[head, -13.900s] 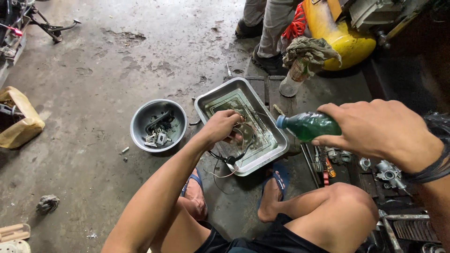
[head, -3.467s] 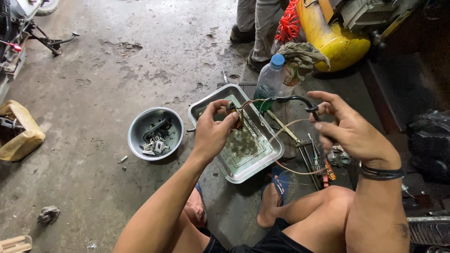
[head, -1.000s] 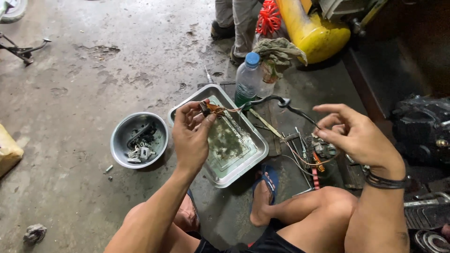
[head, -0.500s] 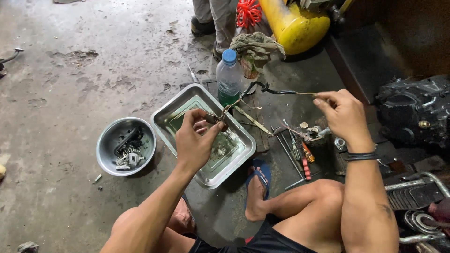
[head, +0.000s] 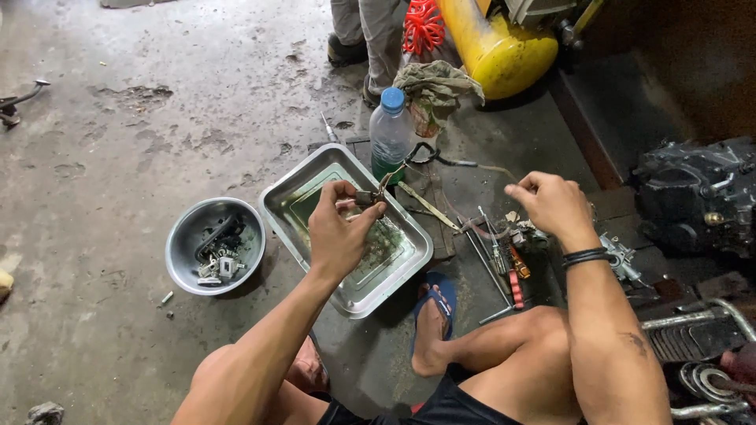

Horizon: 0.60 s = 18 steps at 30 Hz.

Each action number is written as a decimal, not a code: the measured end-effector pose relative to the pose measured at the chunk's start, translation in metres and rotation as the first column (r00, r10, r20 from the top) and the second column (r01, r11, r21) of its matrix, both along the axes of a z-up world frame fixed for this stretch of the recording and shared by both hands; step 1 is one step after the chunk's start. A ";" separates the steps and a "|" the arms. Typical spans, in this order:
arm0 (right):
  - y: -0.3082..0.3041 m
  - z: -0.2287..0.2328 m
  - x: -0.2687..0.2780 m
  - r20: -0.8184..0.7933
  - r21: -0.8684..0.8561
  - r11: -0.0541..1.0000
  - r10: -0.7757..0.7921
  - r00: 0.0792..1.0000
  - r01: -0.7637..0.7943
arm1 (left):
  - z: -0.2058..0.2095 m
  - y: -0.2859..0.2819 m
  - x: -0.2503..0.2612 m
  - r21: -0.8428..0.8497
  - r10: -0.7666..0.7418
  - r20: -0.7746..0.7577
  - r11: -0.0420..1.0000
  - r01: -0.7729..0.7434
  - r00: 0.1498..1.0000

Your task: Cleaning a wired motorcycle stator component using a rag and cleaning fluid in a workshop.

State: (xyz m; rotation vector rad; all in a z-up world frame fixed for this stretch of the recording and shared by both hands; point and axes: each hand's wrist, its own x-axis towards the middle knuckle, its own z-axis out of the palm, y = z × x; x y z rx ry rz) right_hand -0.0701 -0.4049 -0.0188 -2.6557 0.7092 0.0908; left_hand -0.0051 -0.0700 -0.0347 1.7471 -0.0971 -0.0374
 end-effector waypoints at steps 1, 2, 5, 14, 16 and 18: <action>0.005 0.003 0.000 0.001 0.000 1.000 0.002 1.000 -0.002 | 0.001 0.000 0.000 0.000 0.002 0.001 1.000 -0.002 1.000; 0.009 0.007 0.000 -0.056 0.011 1.000 0.014 0.998 -0.014 | 0.002 0.000 0.000 0.010 0.012 0.004 1.000 -0.012 1.000; -0.005 -0.010 0.002 -0.014 0.031 0.999 0.034 0.999 -0.034 | -0.001 0.000 -0.001 0.025 0.030 -0.005 0.999 -0.029 1.000; -0.016 -0.017 0.004 0.474 0.147 0.987 -0.132 0.871 0.070 | 0.015 -0.001 -0.006 -0.121 0.037 -0.145 0.991 -0.054 0.989; -0.015 -0.015 0.003 0.509 0.150 0.986 -0.146 0.848 0.079 | 0.019 0.001 -0.007 -0.168 0.019 -0.164 0.985 -0.047 0.986; -0.016 -0.014 0.004 0.540 0.210 0.973 -0.200 0.817 0.099 | 0.017 0.005 -0.006 -0.206 -0.017 -0.166 0.978 -0.018 0.986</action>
